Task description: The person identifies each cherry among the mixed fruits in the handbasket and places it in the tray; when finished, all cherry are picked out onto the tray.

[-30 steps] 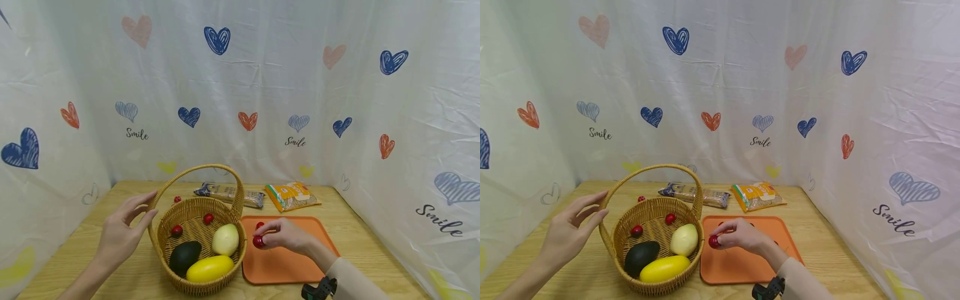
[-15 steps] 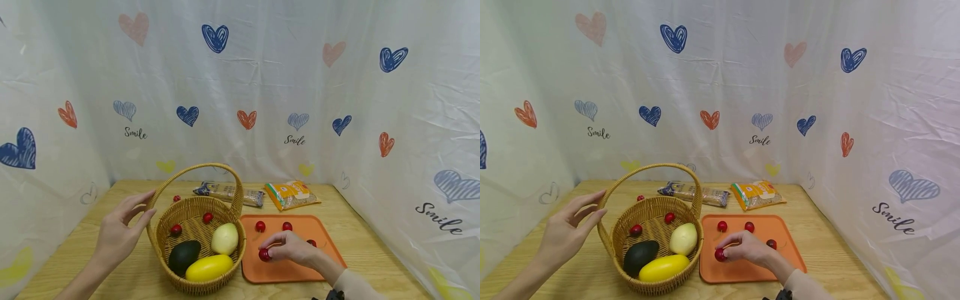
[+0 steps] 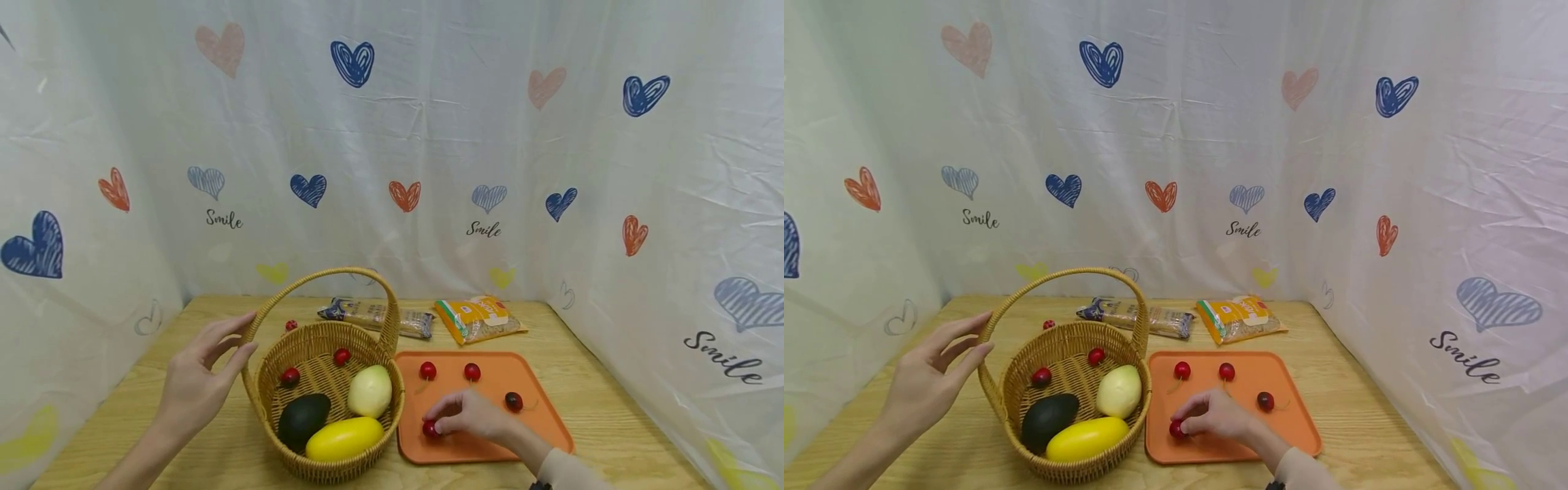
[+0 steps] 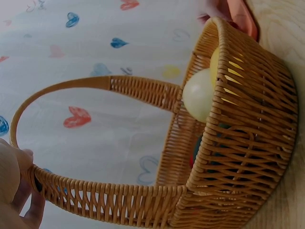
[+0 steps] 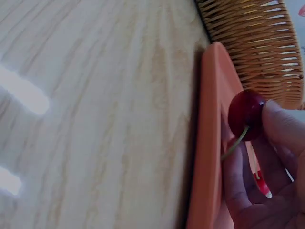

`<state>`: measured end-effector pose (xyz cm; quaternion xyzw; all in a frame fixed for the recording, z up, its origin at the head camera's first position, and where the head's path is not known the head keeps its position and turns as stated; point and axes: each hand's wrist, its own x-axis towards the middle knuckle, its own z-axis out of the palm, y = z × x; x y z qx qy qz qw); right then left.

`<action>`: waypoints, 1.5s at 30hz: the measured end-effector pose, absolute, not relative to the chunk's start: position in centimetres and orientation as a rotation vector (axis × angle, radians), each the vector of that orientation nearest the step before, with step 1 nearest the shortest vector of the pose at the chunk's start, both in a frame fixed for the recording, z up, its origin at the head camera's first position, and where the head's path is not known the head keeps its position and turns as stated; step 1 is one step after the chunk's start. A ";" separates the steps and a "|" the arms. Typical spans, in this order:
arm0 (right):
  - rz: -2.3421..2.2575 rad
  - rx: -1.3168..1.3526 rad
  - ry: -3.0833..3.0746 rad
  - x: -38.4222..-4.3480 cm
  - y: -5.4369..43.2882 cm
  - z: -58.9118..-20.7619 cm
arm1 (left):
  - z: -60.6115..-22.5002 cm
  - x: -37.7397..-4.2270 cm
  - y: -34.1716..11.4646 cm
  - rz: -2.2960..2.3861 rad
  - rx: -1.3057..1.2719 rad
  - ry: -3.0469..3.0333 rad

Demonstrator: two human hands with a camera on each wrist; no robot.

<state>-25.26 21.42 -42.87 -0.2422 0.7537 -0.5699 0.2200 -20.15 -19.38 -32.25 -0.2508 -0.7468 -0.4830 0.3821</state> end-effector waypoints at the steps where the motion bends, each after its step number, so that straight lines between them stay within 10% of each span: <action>1: -1.560 -0.681 2.107 -25.2 21.4 -43.0 | -32.2 -20.1 -19.4 -1.233 -0.641 -1.904; 45: -1.798 -0.531 2.165 -27.2 24.8 -36.9 | -32.0 -20.2 -19.4 -1.225 -0.644 -1.912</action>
